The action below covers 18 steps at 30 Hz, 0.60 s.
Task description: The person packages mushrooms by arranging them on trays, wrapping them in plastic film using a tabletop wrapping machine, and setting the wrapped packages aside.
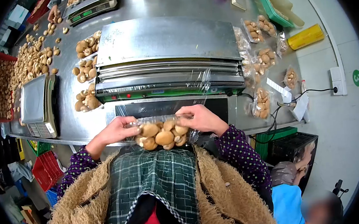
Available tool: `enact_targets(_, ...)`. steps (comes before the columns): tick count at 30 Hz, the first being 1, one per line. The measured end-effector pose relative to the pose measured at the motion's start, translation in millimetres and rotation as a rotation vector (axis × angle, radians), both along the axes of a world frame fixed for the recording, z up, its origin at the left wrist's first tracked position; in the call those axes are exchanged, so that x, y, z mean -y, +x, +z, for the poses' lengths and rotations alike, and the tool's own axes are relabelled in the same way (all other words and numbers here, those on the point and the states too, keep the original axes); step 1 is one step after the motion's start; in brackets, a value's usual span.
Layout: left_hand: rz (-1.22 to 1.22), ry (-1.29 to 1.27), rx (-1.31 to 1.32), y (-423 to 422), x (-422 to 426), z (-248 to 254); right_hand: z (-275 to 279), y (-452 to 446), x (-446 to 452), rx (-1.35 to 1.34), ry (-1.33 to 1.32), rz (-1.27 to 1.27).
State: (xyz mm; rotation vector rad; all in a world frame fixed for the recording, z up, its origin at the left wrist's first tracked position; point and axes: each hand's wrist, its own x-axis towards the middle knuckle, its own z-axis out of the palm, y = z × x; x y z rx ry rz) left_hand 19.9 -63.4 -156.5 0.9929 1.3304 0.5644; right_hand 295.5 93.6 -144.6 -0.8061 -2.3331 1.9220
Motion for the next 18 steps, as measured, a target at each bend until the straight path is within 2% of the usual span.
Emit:
enact_targets(2, 0.244, 0.134, -0.135, -3, 8, -4, 1, 16, -6, 0.218, -0.313, -0.372)
enact_targets(3, 0.529, 0.199, -0.027, -11, 13, -10, 3, 24, -6, 0.136, -0.266, -0.528)
enact_targets(5, 0.909, 0.478, -0.217, -35, 19, -14, -9, 48, -10, -0.045, -0.392, -0.667)
enact_targets(6, 1.01, 0.493, -0.313, -42, 23, -14, -13, 53, -6, -0.128, -0.437, -0.705)
enact_targets(8, 0.935, 0.345, -0.427, -45, 40, -10, -12, 55, 2, -0.102, -0.406, -0.671)
enact_targets(10, 0.661, 0.402, -0.272, -46, 61, -34, -11, 51, 13, 0.019, -0.442, -0.565)
enact_targets(11, 0.672, 0.395, -0.187, -33, 63, -33, -32, 60, 12, 0.027, -0.421, -0.565)
enact_targets(12, 0.716, 0.456, -0.167, -25, 64, -31, -33, 61, 17, 0.023, -0.419, -0.574)
enact_targets(14, 0.887, 0.553, -0.126, -18, 69, -39, -34, 59, 31, -0.238, -0.276, -0.813)
enact_targets(15, 0.989, 0.626, -0.051, -7, 62, -39, -40, 50, 42, -0.384, -0.153, -0.857)
enact_targets(16, 0.975, 0.623, -0.042, 0, 57, -36, -42, 39, 49, -0.44, 0.019, -0.897)
enact_targets(18, 1.229, 0.607, 0.281, 8, 43, -26, -39, 15, 51, -0.502, 0.199, -0.966)
